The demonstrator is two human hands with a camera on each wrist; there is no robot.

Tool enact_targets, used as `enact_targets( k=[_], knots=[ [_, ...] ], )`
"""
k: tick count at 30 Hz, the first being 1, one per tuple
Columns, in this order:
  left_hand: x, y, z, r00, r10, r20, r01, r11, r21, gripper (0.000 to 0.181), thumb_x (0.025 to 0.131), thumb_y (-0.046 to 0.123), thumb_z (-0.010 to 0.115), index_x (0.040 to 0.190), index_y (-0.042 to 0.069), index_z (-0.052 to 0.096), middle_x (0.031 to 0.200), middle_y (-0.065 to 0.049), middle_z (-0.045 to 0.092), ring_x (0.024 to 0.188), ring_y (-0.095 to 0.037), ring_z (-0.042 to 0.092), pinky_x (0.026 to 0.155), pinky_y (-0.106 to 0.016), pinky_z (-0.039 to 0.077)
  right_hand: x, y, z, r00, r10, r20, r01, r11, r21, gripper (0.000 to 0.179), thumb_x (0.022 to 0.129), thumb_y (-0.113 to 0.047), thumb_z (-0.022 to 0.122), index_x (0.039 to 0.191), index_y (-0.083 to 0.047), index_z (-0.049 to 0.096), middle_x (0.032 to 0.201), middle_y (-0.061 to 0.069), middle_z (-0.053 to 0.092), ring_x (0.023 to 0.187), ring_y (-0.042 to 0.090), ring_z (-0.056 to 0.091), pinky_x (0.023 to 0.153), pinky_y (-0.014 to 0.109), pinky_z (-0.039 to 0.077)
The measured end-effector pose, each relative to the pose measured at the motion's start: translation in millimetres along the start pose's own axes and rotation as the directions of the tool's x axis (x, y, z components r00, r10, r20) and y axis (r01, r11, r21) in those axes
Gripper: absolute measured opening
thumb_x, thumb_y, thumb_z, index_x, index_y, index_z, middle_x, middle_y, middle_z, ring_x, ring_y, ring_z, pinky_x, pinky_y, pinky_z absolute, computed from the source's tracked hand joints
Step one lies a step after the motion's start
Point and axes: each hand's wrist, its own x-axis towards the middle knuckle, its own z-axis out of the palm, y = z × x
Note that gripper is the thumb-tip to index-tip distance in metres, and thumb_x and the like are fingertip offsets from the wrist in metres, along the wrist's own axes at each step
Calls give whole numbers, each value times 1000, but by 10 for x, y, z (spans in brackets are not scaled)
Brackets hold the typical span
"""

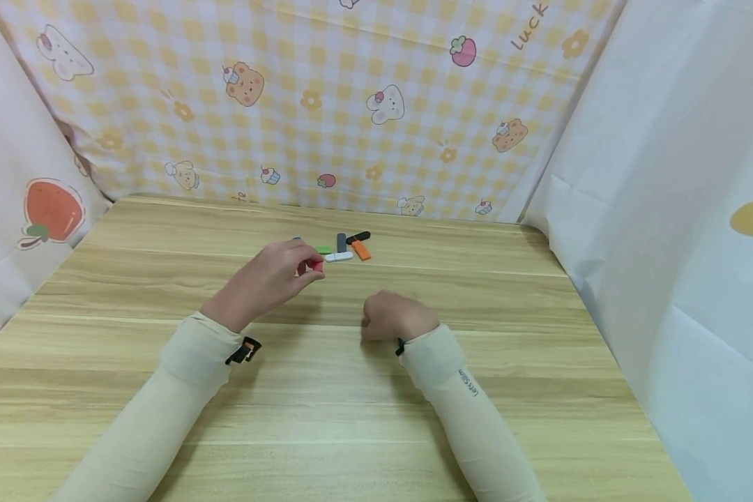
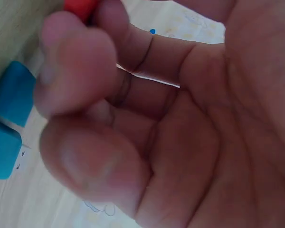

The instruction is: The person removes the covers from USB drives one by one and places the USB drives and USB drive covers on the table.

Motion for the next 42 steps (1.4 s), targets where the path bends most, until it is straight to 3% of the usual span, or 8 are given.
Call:
enact_targets(
  k=[4,8,11,16,25,33,42],
  knots=[
    [-5,3,7,1000,10,-4,-10,1000,4,18,99,18,81,104,1,77,101,-10,72,83,-20,65,74,-31,60,63,52,51,999,28,16,-28,1000,7,31,98,-13,67,68,-20,58,62,-7,46,53,11,44,53,27,37],
    [-9,19,35,999,41,-12,-41,999,17,18,98,17,82,105,1,78,104,-11,72,86,-21,68,79,-32,64,-125,-229,-77,992,111,55,-114,993,41,34,102,-13,69,70,-13,59,62,-3,47,54,12,46,55,24,36],
    [-7,40,82,998,65,-8,-65,998,21,17,98,16,82,105,1,78,103,-11,71,87,-21,68,81,-32,64,-204,-296,-125,992,119,49,-121,992,38,30,104,-15,69,75,-13,62,65,-4,49,56,10,48,56,23,37],
    [12,101,181,995,82,49,-83,996,30,13,98,14,81,103,3,76,101,-8,69,87,-19,65,81,-29,62,-276,-248,-200,995,102,-7,-102,994,28,24,107,-21,66,84,-12,68,71,-4,53,61,11,50,60,24,41],
    [31,181,389,980,121,155,-129,991,44,21,96,9,82,115,2,77,105,-9,73,91,-19,68,87,-29,63,-403,-92,-336,992,101,-73,-95,991,91,31,109,-26,66,82,-12,61,70,-2,49,63,15,49,61,27,41],
    [27,271,565,961,53,273,-44,998,-41,17,100,1,75,117,2,76,103,-8,72,89,-18,65,87,-30,62,-457,-36,-385,990,102,-94,-92,990,108,26,109,-26,65,89,-9,67,72,0,55,66,16,53,62,27,43],
    [82,409,702,936,3,352,-2,1000,-4,3,101,5,74,99,3,76,92,-6,68,80,-18,59,77,-31,57,-480,-13,-416,990,102,-101,-92,991,98,26,109,-27,65,90,-9,67,73,-1,56,67,15,53,63,27,42]
  ],
)
